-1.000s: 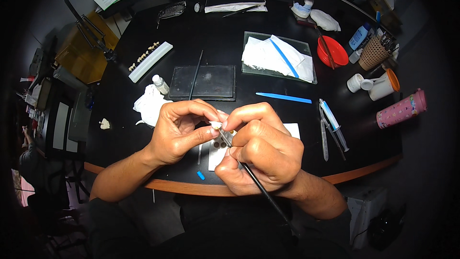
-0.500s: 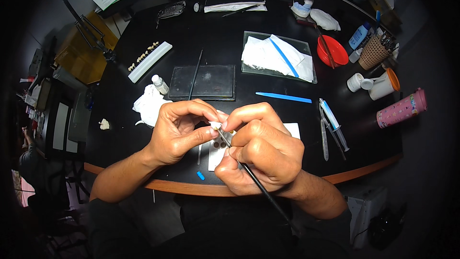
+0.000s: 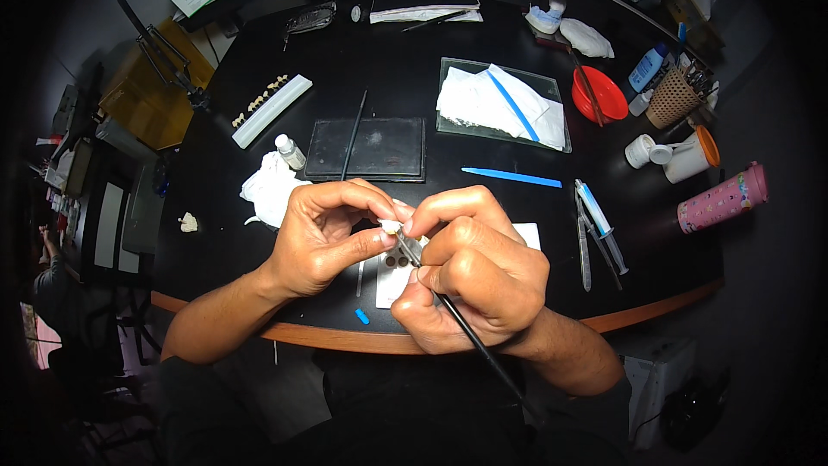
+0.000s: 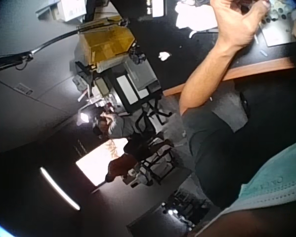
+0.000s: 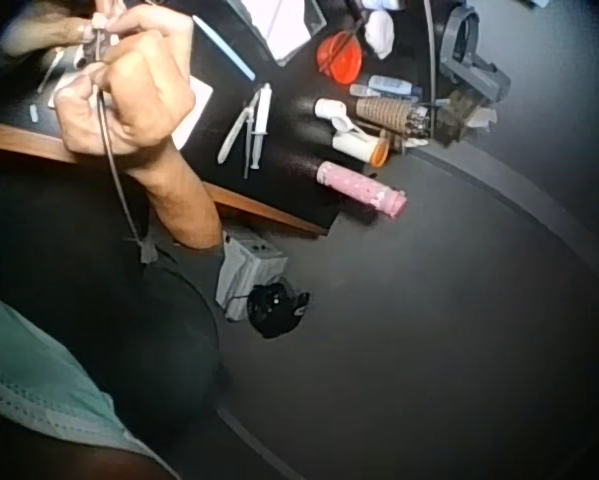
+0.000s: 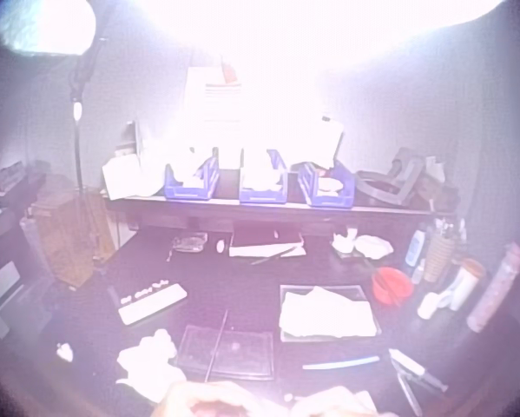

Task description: The person stains a dental crown using a fine brush and a color palette while holding it in a tissue, then holds the crown by hand and reaches out to hand an item to another person.

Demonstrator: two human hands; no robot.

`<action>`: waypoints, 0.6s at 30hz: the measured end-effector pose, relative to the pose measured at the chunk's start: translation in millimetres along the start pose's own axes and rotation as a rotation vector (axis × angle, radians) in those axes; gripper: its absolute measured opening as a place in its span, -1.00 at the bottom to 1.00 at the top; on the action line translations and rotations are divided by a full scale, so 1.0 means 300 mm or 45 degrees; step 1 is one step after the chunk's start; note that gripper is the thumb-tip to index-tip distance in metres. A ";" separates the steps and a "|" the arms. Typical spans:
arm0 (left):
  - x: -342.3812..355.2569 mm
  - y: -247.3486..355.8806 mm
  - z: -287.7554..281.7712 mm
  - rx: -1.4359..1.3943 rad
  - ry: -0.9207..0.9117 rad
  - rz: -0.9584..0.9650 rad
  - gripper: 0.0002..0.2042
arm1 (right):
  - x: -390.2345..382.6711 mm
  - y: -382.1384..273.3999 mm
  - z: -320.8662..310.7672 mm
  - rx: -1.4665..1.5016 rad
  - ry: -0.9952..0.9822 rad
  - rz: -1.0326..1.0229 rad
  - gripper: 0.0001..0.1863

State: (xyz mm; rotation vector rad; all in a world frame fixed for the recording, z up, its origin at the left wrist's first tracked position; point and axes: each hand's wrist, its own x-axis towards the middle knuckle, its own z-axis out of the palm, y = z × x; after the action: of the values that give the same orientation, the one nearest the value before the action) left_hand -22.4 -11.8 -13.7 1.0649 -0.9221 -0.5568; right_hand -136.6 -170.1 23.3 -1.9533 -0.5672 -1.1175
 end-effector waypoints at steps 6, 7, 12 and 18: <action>-0.001 0.001 0.002 -0.005 0.006 -0.007 -0.83 | 0.001 -0.006 0.001 0.005 0.005 0.015 -0.84; -0.002 0.003 0.002 0.001 0.009 -0.010 -0.83 | 0.002 -0.007 0.000 0.005 -0.003 0.015 -0.84; -0.002 0.003 0.002 -0.001 0.010 -0.022 -0.84 | 0.002 -0.005 -0.002 -0.010 -0.016 0.011 -0.84; 0.000 0.010 0.004 0.011 0.011 -0.029 -0.84 | 0.002 0.000 0.001 0.006 0.013 0.000 -0.85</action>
State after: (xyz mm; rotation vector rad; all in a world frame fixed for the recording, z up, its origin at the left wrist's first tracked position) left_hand -23.7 -11.1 -10.8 1.0854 -0.9069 -0.5672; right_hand -136.3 -170.0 23.7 -1.9427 -0.5643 -1.1247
